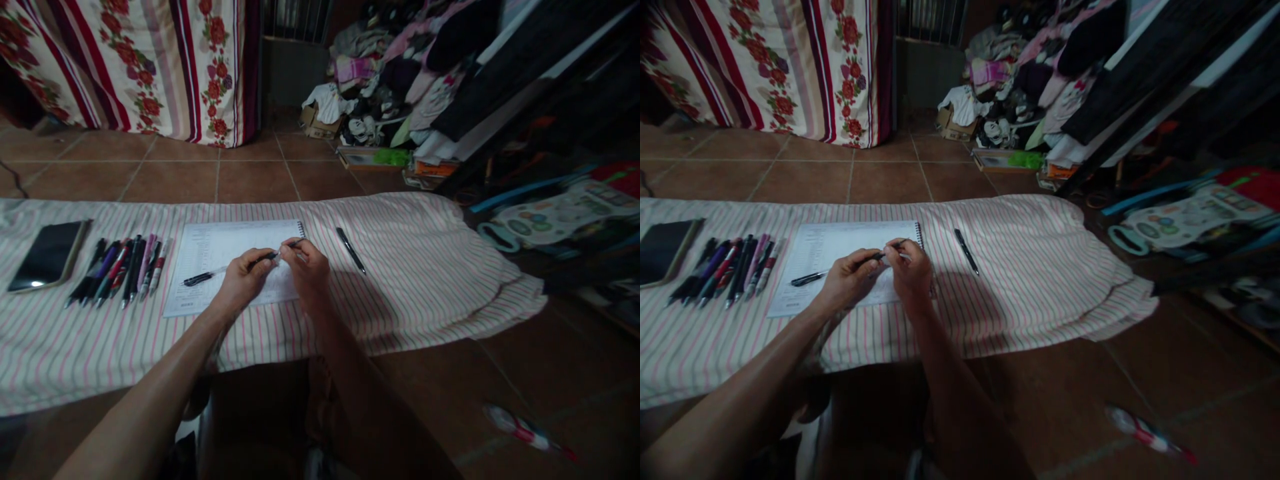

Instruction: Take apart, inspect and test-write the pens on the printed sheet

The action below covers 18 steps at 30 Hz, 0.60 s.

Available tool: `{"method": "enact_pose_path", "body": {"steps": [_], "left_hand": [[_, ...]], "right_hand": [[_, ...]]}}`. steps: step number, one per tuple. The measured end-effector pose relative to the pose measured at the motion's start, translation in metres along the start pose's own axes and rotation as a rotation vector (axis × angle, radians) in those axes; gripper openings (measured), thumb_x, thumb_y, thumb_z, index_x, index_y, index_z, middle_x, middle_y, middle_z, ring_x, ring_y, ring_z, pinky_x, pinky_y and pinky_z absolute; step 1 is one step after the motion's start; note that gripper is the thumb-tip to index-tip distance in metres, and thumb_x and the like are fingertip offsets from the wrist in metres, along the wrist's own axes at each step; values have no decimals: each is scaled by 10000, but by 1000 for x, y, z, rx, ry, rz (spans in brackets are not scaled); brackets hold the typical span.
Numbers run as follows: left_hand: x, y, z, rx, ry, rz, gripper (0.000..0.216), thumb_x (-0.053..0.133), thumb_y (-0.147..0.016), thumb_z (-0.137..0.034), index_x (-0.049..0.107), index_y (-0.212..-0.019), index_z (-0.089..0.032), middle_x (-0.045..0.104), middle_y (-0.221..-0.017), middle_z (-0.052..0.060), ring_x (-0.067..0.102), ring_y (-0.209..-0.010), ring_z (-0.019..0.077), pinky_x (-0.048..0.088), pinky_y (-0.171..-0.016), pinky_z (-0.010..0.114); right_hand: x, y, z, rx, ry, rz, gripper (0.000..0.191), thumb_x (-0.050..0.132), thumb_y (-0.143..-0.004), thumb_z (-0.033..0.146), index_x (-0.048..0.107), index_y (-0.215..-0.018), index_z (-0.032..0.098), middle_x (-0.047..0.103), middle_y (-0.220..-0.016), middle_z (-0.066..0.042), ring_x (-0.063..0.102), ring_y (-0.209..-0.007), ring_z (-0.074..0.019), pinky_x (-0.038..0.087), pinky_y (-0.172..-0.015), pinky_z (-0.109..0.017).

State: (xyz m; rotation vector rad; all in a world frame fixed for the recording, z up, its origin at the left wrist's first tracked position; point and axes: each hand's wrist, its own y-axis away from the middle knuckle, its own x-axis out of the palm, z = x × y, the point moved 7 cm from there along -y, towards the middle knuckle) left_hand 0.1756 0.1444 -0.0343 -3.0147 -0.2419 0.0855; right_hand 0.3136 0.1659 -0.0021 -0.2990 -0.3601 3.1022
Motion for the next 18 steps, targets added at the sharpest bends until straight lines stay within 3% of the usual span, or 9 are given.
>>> {"method": "enact_pose_path", "body": {"steps": [7,14,18], "left_hand": [[-3,2,0,-10,-122,-13,250,589,-723,-284,687,-918,-163,678,-808,45,603,-752,167,464,-724,300],[-19,0,7,-58,-166,-118,325,602,-731,-334,675,-985,-145,699,-912,78,619,-851,194,449,-832,332],[-21,0,10,-41,-189,-141,317,591,-734,-325,667,-976,-133,694,-916,81,615,-855,192,452,-818,323]], "right_hand": [[-8,-5,-8,82,-135,-52,198,565,-722,367,580,-797,184,609,-705,6,610,-649,-124,529,-601,-238],[-27,-11,-20,215,-287,-238,226,593,-677,352,561,-799,164,620,-729,-6,593,-649,-105,498,-509,-187],[-29,-11,-22,251,-303,-257,227,602,-665,340,559,-790,155,608,-704,2,568,-613,-87,472,-482,-168]]}}
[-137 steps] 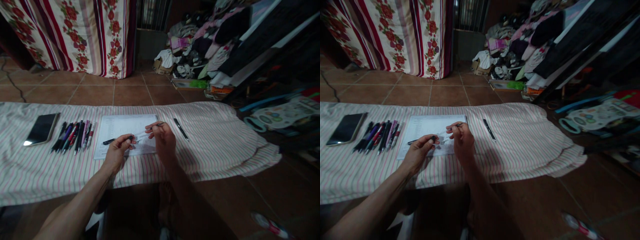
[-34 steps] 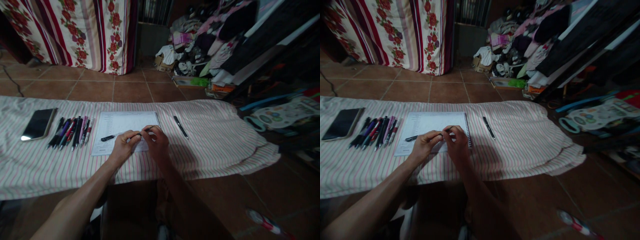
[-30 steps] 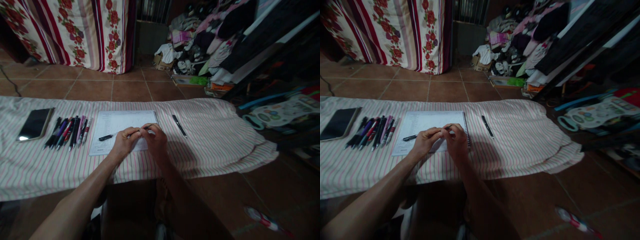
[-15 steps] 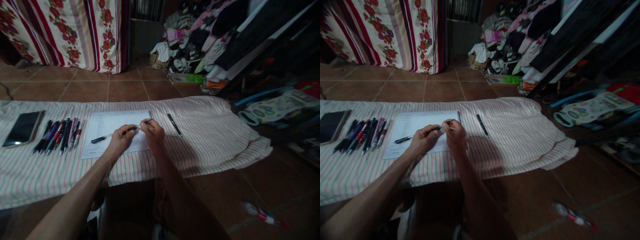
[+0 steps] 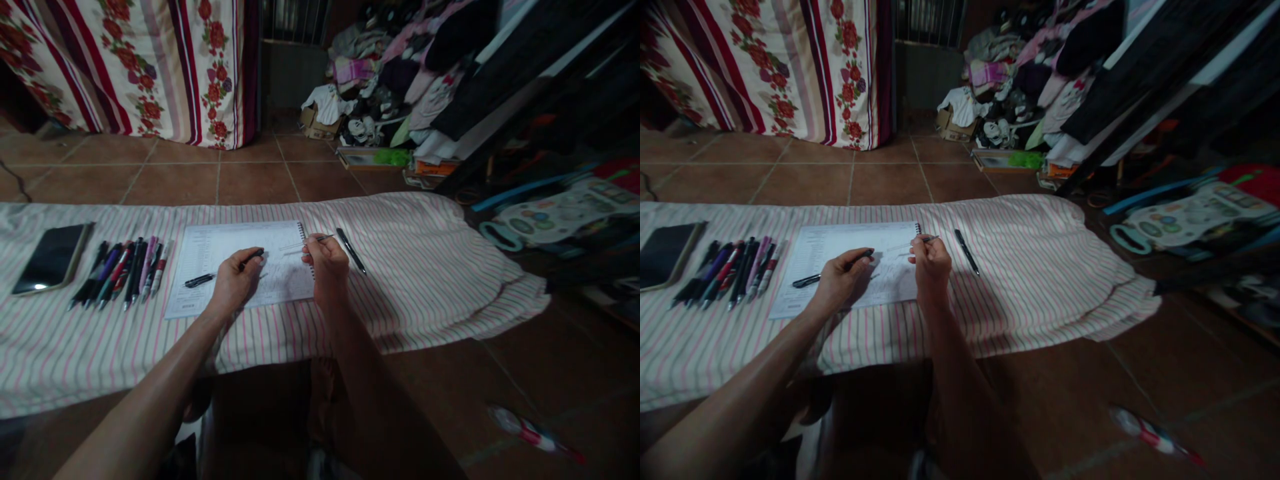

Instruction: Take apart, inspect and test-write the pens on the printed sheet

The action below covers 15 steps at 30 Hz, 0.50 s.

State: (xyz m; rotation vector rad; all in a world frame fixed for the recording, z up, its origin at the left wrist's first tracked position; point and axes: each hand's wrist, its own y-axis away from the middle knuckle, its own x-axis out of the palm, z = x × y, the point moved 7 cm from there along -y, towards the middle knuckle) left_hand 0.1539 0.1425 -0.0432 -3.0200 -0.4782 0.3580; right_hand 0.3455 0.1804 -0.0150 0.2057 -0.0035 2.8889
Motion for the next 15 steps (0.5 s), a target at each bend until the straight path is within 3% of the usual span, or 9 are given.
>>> {"method": "enact_pose_path", "body": {"steps": [6,11,15], "left_hand": [[15,4,2,86,-48,45,218,549,-761,-266,676,-921,-190,671,-918,57,609,-841,171,471,-758,289],[20,6,0,200,-169,91,225,494,-802,-239,670,-939,-204,663,-924,53,590,-902,184,450,-842,335],[19,7,1,203,-227,88,230,497,-808,-250,670,-955,-210,671,-948,55,580,-950,197,432,-885,359]], "right_hand": [[5,2,-8,55,21,36,250,612,-649,350,571,-799,154,619,-704,-7,586,-623,-100,474,-478,-175],[4,3,-16,105,34,45,236,603,-648,349,572,-785,159,621,-694,-2,591,-617,-96,477,-494,-175],[-1,2,-20,127,95,31,238,601,-640,350,576,-773,155,618,-663,3,583,-577,-91,464,-475,-172]]}}
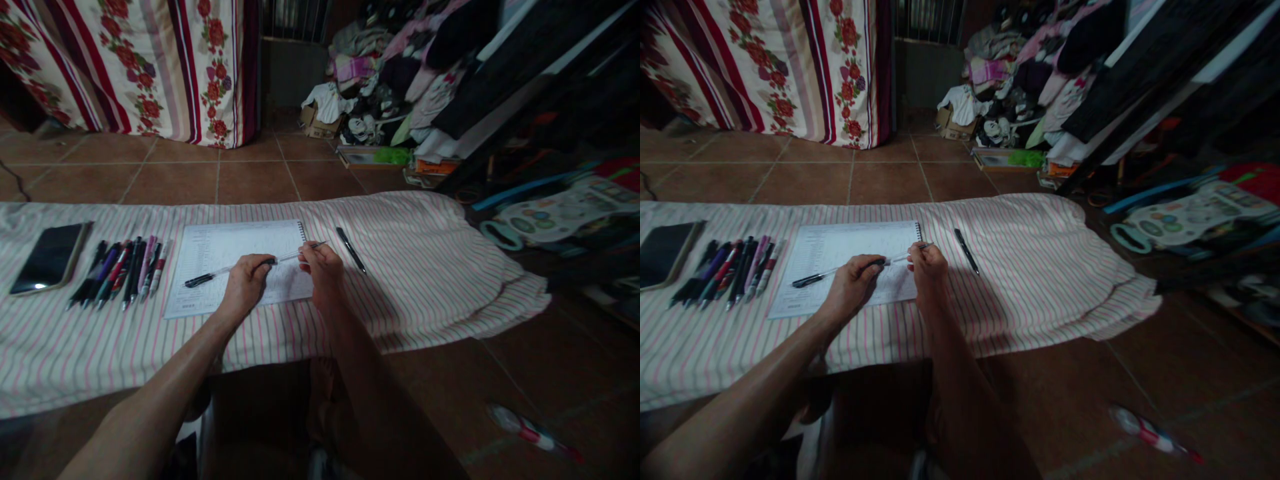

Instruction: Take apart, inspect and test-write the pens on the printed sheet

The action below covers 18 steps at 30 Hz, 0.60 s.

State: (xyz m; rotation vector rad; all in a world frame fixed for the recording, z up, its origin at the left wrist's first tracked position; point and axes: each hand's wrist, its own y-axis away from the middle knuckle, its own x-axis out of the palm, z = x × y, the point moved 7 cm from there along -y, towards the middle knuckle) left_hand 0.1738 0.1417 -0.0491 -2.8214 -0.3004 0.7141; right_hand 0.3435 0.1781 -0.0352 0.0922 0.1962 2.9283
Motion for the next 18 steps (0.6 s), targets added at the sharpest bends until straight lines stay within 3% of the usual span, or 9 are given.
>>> {"method": "enact_pose_path", "body": {"steps": [5,10,15,18], "left_hand": [[0,1,3,-36,15,-10,248,501,-806,-264,670,-975,-196,675,-983,71,595,-947,198,442,-874,357],[-1,2,13,-156,163,-44,297,515,-799,-307,648,-1025,-168,687,-986,92,625,-892,195,470,-820,337],[-5,4,10,-192,277,-105,302,542,-783,-325,647,-1006,-150,683,-1001,93,618,-925,197,455,-860,335],[-11,4,5,-193,335,-176,273,561,-768,-309,655,-966,-145,685,-983,81,613,-924,190,443,-884,335]], "right_hand": [[-4,-3,-6,-21,132,38,242,553,-670,289,559,-866,148,580,-586,39,573,-518,-89,451,-447,-173],[4,-4,-7,-130,352,128,427,560,-692,268,488,-1088,126,600,-539,51,564,-420,-104,462,-446,-209],[16,-2,-6,-179,408,157,452,562,-722,244,453,-1137,102,646,-594,2,629,-503,-133,488,-502,-219],[18,-2,-7,-168,410,134,452,546,-734,204,435,-1161,102,673,-781,-61,643,-549,-124,493,-525,-216]]}}
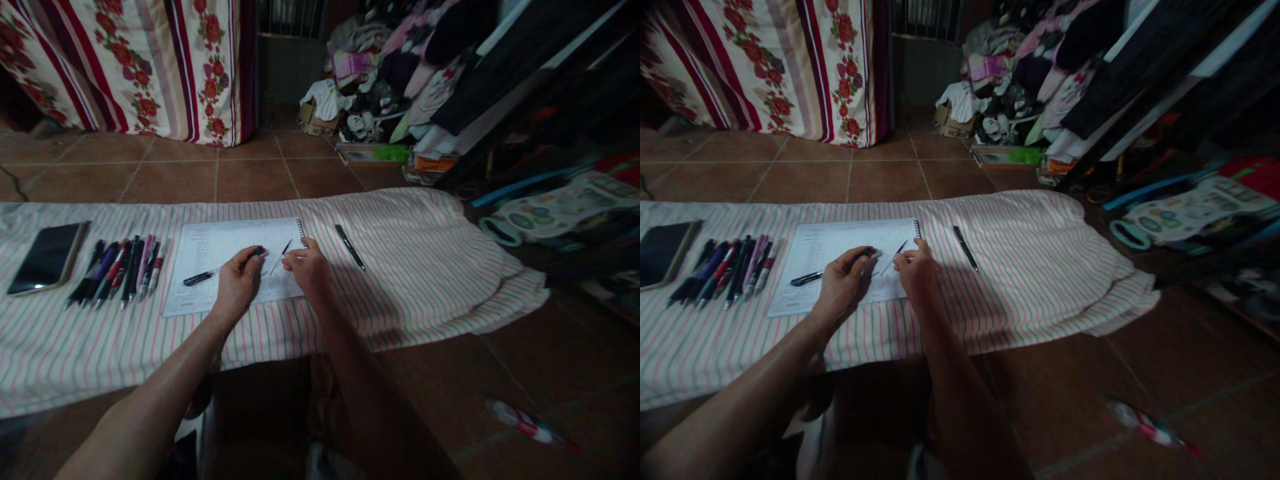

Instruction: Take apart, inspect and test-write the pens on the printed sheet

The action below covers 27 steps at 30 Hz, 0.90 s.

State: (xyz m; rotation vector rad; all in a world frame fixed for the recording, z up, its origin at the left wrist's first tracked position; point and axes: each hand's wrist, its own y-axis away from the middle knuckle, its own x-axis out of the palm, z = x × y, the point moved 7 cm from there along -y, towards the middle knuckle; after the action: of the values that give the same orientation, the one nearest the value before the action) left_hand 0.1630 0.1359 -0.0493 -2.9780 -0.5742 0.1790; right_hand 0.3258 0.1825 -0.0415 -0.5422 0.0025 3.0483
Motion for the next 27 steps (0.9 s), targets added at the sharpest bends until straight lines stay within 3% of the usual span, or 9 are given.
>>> {"method": "enact_pose_path", "body": {"steps": [3,7,11,20,27], "left_hand": [[-6,0,-4,-30,95,-63,268,590,-745,-297,653,-949,-135,689,-965,83,613,-924,189,430,-906,346],[-18,0,-8,-68,243,-105,282,638,-710,-301,646,-936,-132,697,-920,80,627,-919,193,424,-925,373],[-32,4,-11,-98,289,-126,302,668,-683,-324,643,-911,-129,704,-868,74,644,-866,191,459,-880,379],[-56,10,-14,-114,86,-91,339,661,-673,-331,659,-944,-127,687,-854,66,602,-703,142,478,-629,266],[-59,10,-15,-94,-54,-12,378,623,-707,-301,610,-1047,-136,595,-625,-13,508,-525,91,393,-492,220]], "right_hand": [[-1,2,2,-24,98,-18,400,523,-749,194,464,-1137,121,647,-905,-85,635,-587,-119,492,-554,-230],[4,11,16,-212,340,20,246,560,-731,201,585,-973,165,620,-815,-35,609,-679,-143,476,-679,-274],[16,22,25,-335,366,124,195,562,-737,180,632,-919,178,583,-763,-17,570,-663,-126,455,-677,-247],[25,23,28,-376,383,147,163,579,-741,175,669,-877,181,573,-772,-27,564,-672,-120,453,-679,-237],[31,25,37,-365,320,150,169,550,-763,181,665,-886,174,605,-785,-30,576,-648,-112,465,-671,-234]]}}
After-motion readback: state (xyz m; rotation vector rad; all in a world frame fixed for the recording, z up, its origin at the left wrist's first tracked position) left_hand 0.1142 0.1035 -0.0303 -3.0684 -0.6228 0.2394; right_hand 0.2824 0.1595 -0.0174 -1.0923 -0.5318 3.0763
